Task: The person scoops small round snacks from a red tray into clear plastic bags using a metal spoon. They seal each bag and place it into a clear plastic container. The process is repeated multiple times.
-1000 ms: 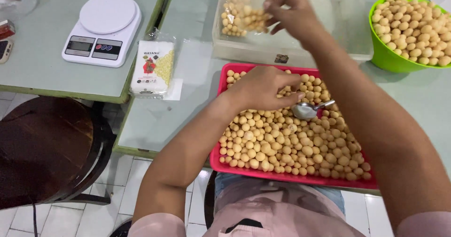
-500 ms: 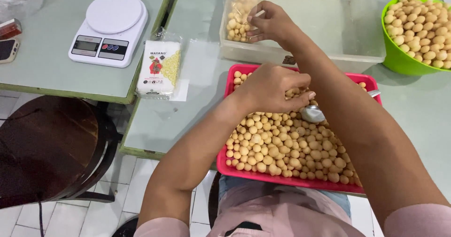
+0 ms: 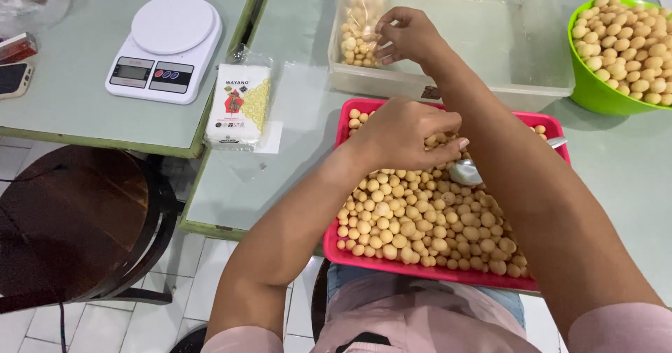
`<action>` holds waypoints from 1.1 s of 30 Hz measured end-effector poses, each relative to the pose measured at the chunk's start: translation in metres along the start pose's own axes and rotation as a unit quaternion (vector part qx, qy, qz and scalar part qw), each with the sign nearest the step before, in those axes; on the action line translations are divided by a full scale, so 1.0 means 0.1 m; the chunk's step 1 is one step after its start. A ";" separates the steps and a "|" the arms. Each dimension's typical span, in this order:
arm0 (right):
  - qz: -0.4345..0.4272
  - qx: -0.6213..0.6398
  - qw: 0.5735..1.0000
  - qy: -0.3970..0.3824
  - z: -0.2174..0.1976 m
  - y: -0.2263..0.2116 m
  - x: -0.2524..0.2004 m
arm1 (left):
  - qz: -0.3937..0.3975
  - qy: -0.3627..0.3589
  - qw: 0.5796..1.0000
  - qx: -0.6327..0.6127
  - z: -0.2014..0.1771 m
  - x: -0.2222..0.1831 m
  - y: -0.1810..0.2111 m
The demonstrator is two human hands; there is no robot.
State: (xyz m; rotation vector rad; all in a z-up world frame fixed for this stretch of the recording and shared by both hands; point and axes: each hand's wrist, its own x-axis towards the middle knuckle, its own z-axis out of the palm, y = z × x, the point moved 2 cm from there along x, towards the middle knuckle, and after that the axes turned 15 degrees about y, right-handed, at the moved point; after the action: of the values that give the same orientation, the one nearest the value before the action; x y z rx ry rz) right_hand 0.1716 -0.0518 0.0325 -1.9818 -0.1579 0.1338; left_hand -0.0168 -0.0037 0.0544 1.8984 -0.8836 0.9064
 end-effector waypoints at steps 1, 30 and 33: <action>0.024 0.002 1.000 0.016 0.00 -0.01 0.00 | -0.006 -0.004 1.000 -0.001 -0.01 0.01 0.01; -0.085 -0.268 0.945 -0.166 0.07 -0.26 -0.32 | -0.024 -0.018 1.000 -0.008 0.02 -0.02 -0.09; -0.053 -0.293 0.934 -0.197 0.14 -0.29 -0.32 | -0.032 -0.021 0.999 -0.014 0.03 -0.03 -0.09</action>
State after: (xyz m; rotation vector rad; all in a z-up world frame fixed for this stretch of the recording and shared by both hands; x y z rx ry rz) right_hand 0.1364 -0.0330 0.0544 -2.5129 -0.6249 0.4575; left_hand -0.0099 -0.0019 0.0473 1.9174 -0.8505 0.8152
